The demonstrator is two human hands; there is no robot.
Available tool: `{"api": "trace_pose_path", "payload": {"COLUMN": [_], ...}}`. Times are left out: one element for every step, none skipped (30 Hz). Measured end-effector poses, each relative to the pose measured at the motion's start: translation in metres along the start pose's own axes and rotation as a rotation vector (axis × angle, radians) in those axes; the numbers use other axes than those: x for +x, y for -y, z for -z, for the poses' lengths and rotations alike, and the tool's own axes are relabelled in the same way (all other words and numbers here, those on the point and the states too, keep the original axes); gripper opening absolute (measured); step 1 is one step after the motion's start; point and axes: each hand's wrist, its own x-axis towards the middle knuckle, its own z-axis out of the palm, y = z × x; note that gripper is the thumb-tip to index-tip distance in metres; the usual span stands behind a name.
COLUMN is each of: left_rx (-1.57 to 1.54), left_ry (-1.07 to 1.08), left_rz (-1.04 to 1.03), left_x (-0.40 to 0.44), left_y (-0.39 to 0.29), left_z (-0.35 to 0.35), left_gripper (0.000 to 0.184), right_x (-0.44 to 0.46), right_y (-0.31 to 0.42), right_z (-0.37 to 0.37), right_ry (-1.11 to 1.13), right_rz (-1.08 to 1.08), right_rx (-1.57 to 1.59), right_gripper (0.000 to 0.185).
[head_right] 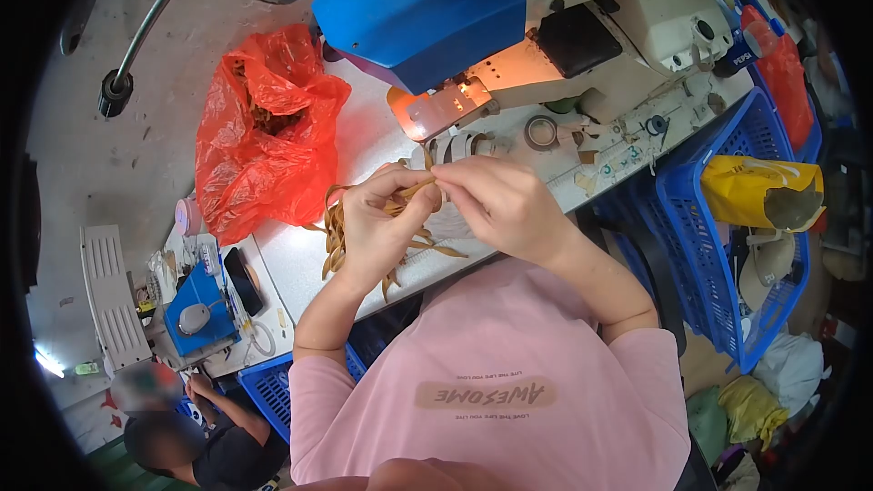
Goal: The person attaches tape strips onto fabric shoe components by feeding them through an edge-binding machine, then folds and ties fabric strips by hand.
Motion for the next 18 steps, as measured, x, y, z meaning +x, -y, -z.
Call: {"api": "trace_pose_path", "payload": {"left_rx": [-0.040,-0.080,-0.144,-0.208,-0.272,-0.170,-0.068,0.034,0.086,0.138,0.190,0.149,0.108,0.067,-0.038,-0.143,-0.248,-0.354], "left_ry": [0.004,0.009,0.014,0.018,0.023,0.022,0.019,0.015,0.026,0.038,0.051,0.052,0.053,0.055,0.034,0.013,-0.011,-0.041], "left_rz": [0.028,0.057,0.071,0.085,0.099,0.083,0.067,0.051,0.026,0.001,-0.024,0.003,0.029,0.055,0.054,0.053,0.052,0.046], "left_x": [0.000,0.001,0.001,0.002,0.003,0.003,0.003,0.002,0.002,0.001,-0.001,-0.003,-0.006,-0.009,-0.012,-0.016,-0.019,-0.022], "left_y": [0.003,0.005,0.004,0.003,0.003,0.002,0.002,0.002,0.006,0.014,0.018,0.018,0.017,0.017,0.020,0.025,0.028,0.027], "left_z": [0.000,0.000,-0.001,-0.001,-0.001,0.001,0.006,0.011,0.016,0.020,0.024,0.027,0.029,0.030,0.030,0.029,0.029,0.028], "left_gripper": [0.014,0.016,0.016,0.016,0.017,0.019,0.021,0.024,0.027,0.030,0.034,0.034,0.035,0.035,0.034,0.033,0.031,0.029], "right_x": [0.000,0.000,0.001,0.002,0.004,0.004,0.003,0.002,0.000,-0.001,-0.002,-0.003,-0.004,-0.007,-0.008,-0.010,-0.012,-0.014], "right_y": [-0.002,-0.004,-0.006,-0.008,-0.009,-0.010,-0.011,-0.014,-0.016,-0.017,-0.018,-0.020,-0.025,-0.028,-0.030,-0.032,-0.034,-0.035], "right_z": [-0.001,-0.003,-0.004,-0.003,-0.002,-0.001,0.001,0.003,0.006,0.009,0.013,0.016,0.019,0.021,0.024,0.026,0.026,0.025], "right_ry": [-0.014,-0.027,-0.041,-0.028,-0.014,0.001,-0.024,-0.048,-0.073,-0.106,-0.139,-0.172,-0.205,-0.212,-0.219,-0.224,-0.219,-0.216], "right_rz": [0.065,0.130,0.196,0.178,0.160,0.143,0.133,0.125,0.115,0.076,0.037,-0.002,0.003,-0.032,-0.065,-0.098,-0.095,-0.098], "right_rx": [-0.059,-0.118,-0.177,-0.178,-0.178,-0.178,-0.195,-0.210,-0.225,-0.219,-0.212,-0.205,-0.246,-0.228,-0.211,-0.193,-0.221,-0.225], "right_gripper": [0.016,0.017,0.018,0.017,0.016,0.016,0.013,0.011,0.009,0.008,0.006,0.005,0.005,0.005,0.005,0.005,0.004,0.005]}}
